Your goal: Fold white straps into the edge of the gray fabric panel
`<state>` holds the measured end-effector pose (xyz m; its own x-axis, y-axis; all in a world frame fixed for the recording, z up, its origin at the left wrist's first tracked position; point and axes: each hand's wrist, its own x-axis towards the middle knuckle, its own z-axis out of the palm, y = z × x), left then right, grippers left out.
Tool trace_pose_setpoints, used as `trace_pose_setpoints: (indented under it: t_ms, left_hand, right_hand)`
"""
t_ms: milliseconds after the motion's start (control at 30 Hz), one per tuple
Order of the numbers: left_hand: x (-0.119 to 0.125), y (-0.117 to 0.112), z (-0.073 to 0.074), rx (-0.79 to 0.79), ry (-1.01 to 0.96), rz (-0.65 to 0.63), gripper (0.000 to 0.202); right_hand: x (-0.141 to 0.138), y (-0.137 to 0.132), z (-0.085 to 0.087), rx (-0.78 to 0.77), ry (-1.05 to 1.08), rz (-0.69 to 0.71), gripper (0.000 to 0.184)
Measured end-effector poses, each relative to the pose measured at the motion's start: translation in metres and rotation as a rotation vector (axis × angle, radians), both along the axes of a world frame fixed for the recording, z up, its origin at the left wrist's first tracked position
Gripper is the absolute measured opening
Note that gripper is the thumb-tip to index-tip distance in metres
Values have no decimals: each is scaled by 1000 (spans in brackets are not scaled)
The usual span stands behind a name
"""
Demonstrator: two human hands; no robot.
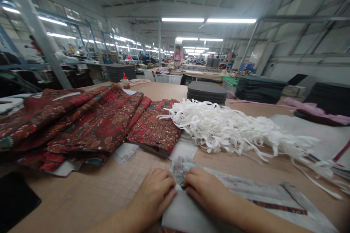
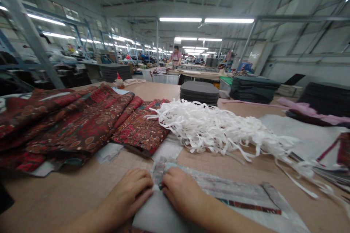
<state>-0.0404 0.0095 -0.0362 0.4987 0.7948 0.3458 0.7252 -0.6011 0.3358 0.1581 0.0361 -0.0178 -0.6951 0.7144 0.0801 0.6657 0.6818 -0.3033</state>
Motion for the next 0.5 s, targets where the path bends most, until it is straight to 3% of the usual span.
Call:
trace_pose_setpoints:
  t_ms: [67,200,367,500]
  left_hand:
    - [-1,1,3,-21,13,65,5]
    - [-1,1,4,16,30,116,12]
    - [3,-3,5,315,16,-48,14]
    - [8,-10,8,486,-4,-327,26]
  right_hand:
    - [-3,2,4,-100,21,-118,8]
    - [-3,1,8,-249,98,-178,5]
    - [3,1,11,-453,295,-153,11]
    - [5,5,12,-703,489,-132,25]
